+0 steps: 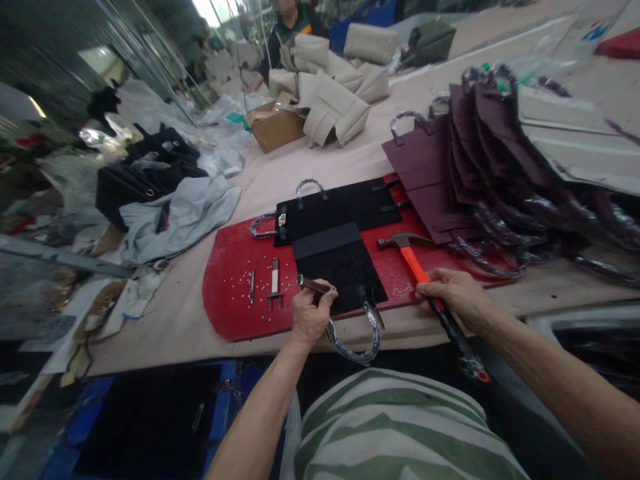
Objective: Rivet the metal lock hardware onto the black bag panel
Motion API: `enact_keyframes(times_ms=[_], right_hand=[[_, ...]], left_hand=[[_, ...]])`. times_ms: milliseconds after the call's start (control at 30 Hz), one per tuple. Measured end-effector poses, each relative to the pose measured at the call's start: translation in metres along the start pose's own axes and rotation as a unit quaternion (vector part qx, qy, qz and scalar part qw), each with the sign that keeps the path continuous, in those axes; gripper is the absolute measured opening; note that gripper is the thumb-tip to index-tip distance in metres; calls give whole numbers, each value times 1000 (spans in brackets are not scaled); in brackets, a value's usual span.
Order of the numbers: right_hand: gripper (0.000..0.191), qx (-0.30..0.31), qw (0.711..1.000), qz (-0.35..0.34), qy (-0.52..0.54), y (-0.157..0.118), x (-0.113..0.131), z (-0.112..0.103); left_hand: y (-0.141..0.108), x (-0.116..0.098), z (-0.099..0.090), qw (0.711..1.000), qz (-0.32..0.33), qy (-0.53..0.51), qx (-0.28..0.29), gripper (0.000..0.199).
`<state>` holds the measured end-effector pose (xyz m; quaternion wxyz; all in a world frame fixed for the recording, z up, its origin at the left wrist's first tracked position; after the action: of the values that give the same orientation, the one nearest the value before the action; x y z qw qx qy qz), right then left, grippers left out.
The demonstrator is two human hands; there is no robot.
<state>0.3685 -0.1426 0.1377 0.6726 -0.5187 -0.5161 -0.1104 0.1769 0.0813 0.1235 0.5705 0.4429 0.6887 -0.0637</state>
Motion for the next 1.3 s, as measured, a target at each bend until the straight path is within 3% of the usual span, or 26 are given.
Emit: enact_keyframes(times_ms=[267, 1000, 1133, 1200, 1300], right_hand=[[16, 2, 1000, 0, 8, -2, 1, 0], [15, -17, 1000, 6, 15, -10, 4, 2], [5, 64, 986, 66, 137, -16, 7, 8], [14, 100, 975, 111, 164, -20, 8, 13], [24, 74, 981, 121, 130, -28, 13, 19]], left_hand=[[-5, 4, 1, 998, 56, 18, 4, 9], [-3, -4, 5, 994, 77, 83, 13, 9], [-2, -4, 9, 991, 83, 105, 23, 10], [-2, -4, 10, 991, 87, 100, 15, 10], [-1, -8, 10, 991, 91, 93, 13, 9]])
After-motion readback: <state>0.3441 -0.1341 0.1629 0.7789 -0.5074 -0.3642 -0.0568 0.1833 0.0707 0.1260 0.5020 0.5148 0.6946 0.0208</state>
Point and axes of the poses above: each hand's wrist, its own y-axis towards the middle knuckle, its own z-axis out of the palm, x = y × z, the point moved 2 cm from there along y, towards the middle knuckle, and after that the axes turned 3 degrees about z, right-handed, at the moved point
